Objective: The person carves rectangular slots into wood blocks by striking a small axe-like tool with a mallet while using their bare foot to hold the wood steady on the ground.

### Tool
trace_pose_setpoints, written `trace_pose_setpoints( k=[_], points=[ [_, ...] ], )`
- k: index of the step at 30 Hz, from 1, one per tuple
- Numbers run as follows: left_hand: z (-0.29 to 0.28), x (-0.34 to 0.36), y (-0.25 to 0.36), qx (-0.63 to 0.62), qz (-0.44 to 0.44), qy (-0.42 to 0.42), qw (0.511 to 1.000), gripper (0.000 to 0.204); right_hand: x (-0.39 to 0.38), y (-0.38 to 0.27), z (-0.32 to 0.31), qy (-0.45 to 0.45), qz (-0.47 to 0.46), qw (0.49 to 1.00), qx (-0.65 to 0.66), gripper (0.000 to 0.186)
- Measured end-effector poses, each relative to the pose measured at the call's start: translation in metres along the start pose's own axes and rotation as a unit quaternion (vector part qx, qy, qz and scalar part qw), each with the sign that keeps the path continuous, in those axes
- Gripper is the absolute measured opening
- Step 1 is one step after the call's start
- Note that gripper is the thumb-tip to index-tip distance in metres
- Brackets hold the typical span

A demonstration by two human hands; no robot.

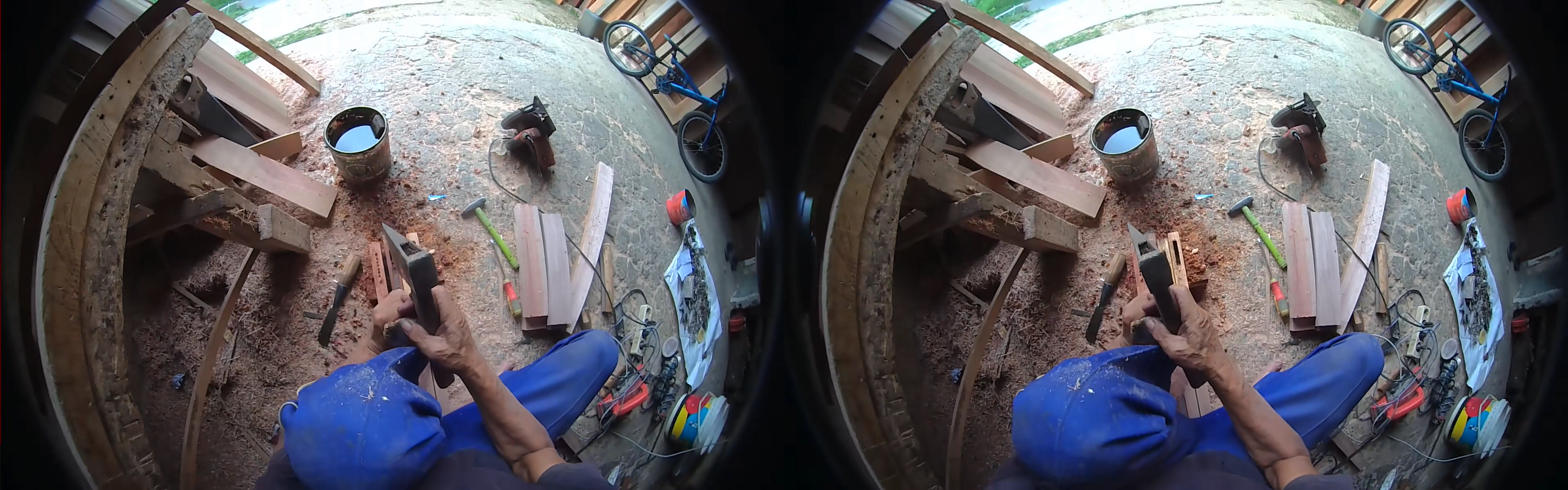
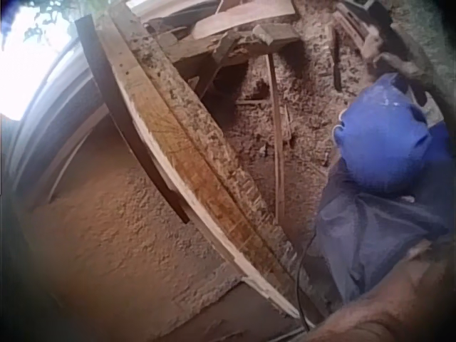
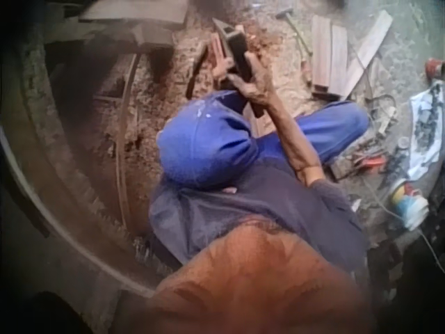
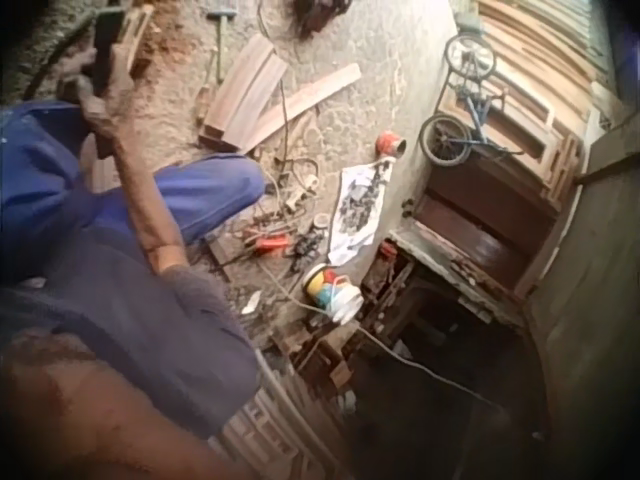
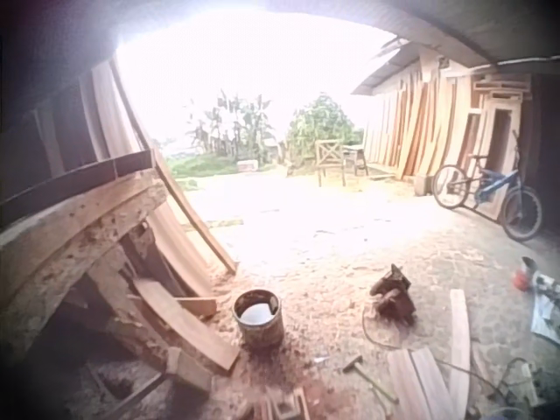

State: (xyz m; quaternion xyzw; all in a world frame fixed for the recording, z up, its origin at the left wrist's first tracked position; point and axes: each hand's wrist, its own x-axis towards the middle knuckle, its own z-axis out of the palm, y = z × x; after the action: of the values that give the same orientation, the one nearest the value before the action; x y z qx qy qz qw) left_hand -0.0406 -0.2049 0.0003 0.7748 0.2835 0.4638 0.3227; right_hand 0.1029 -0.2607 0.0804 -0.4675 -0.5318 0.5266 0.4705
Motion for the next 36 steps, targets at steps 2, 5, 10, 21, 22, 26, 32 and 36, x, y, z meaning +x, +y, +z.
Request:
trace_pose_setpoints(
  k=[2, 5, 10, 21, 22, 26, 32, 36],
  points=[
    [0.005, -0.013, -0.003, 0.014, 0.061, -0.016, 0.998, 0.020, -0.002, 0.000, -0.003, 0.026, -0.012, 1.000, 0.005, 0.033],
    [0.010, -0.033, -0.011, 0.025, 0.152, -0.039, 0.987, 0.019, -0.003, 0.003, -0.019, 0.072, 0.024, 0.997, 0.017, 0.032],
    [-0.010, 0.042, 0.004, 0.005, -0.050, 0.079, 0.996, 0.020, -0.001, -0.001, -0.056, 0.163, 0.017, 0.986, 0.020, 0.031],
    [-0.035, 0.058, -0.011, -0.062, -0.015, -0.020, 0.998, 0.017, 0.002, 0.037, -0.061, 0.242, 0.192, 0.950, 0.050, 0.024],
    [-0.028, 0.050, -0.019, -0.105, -0.063, 0.069, 0.990, 0.018, 0.005, 0.041, -0.059, 0.254, 0.195, 0.947, 0.035, 0.021],
    [-0.002, 0.045, 0.001, -0.039, -0.029, 0.138, 0.989, 0.017, 0.005, 0.055, -0.061, 0.236, 0.233, 0.942, 0.060, 0.020],
    [-0.013, 0.067, 0.032, -0.165, 0.040, 0.212, 0.962, 0.017, -0.006, 0.057, -0.062, 0.242, 0.206, 0.945, 0.078, 0.019],
    [-0.043, 0.108, 0.000, -0.082, -0.085, 0.309, 0.944, 0.018, -0.001, 0.048, -0.062, 0.248, 0.193, 0.946, 0.086, 0.018]
  ],
)
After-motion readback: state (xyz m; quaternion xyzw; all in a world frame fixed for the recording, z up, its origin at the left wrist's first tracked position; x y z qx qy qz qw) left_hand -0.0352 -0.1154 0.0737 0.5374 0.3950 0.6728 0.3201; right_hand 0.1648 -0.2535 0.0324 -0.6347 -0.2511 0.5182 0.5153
